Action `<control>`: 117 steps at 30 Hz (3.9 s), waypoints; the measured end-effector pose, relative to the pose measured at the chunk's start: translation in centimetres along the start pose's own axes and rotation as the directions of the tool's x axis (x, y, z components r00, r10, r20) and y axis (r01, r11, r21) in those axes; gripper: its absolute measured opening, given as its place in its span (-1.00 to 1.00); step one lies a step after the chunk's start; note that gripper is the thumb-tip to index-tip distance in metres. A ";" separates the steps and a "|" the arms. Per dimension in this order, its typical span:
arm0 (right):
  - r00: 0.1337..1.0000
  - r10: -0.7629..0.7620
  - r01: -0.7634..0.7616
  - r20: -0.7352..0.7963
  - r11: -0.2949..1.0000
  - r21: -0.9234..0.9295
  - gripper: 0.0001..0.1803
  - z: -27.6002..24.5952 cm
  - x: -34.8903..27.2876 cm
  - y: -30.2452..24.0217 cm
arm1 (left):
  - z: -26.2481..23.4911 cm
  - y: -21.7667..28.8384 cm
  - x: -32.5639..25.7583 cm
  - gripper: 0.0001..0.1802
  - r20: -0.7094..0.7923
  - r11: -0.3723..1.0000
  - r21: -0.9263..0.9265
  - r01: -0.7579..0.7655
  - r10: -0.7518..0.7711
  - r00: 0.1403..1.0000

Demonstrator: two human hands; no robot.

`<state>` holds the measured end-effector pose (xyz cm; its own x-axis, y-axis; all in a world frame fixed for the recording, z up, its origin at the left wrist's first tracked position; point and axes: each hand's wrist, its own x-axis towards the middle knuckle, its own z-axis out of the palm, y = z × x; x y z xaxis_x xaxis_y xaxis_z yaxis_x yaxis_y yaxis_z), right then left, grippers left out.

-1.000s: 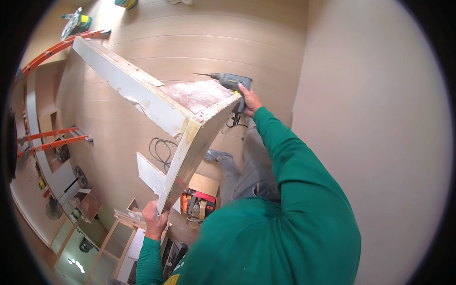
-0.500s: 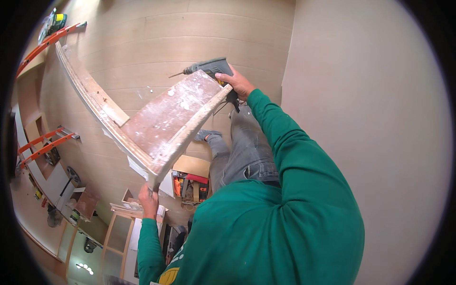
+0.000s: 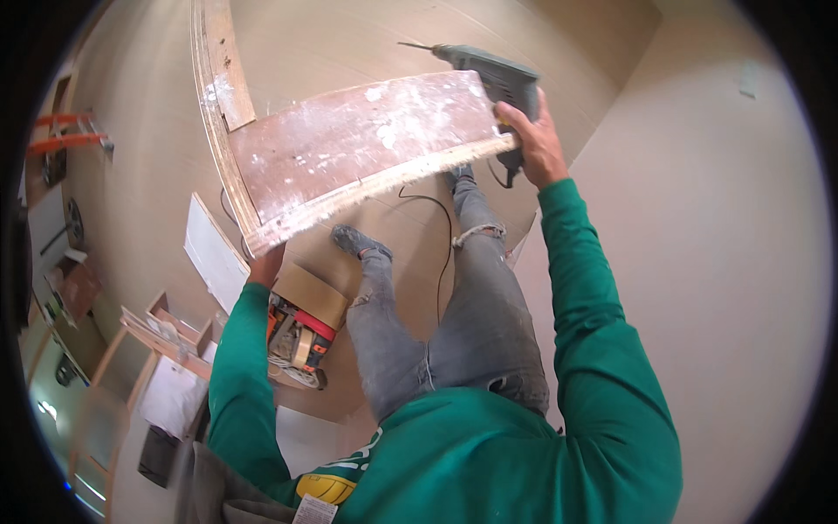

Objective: The person uses a power drill to drive screws into a wooden cabinet panel, securing it to a white frame. They then lift and reposition the assembled unit, place a white panel on top, and attach a long wooden trim piece to the edge.

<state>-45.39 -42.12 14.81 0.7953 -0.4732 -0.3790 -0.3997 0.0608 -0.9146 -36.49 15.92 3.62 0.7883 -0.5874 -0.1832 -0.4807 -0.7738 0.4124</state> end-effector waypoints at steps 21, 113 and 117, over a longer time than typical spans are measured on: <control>0.997 -0.061 0.077 0.053 0.928 -0.365 -0.20 16.2 -16.7 3.9 | 6.2 -0.9 -19.5 -0.47 0.441 0.246 -0.661 0.709 -0.637 0.632; 0.708 0.207 0.531 0.675 0.475 -0.702 -0.13 24.4 -12.6 14.0 | -10.1 26.6 -5.0 -0.66 0.277 0.982 -0.187 0.034 0.020 0.961; 0.703 0.232 0.534 0.673 0.453 -0.714 -0.11 24.3 -12.1 13.5 | -9.4 26.9 -5.9 -0.62 0.233 0.984 -0.177 0.011 0.031 0.972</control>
<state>-49.35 -14.22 3.65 0.7725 0.2728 -0.5734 -0.0819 -0.8527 -0.5160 -50.42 0.77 24.15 0.6615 -0.6502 -0.3735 -0.3962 -0.7260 0.5620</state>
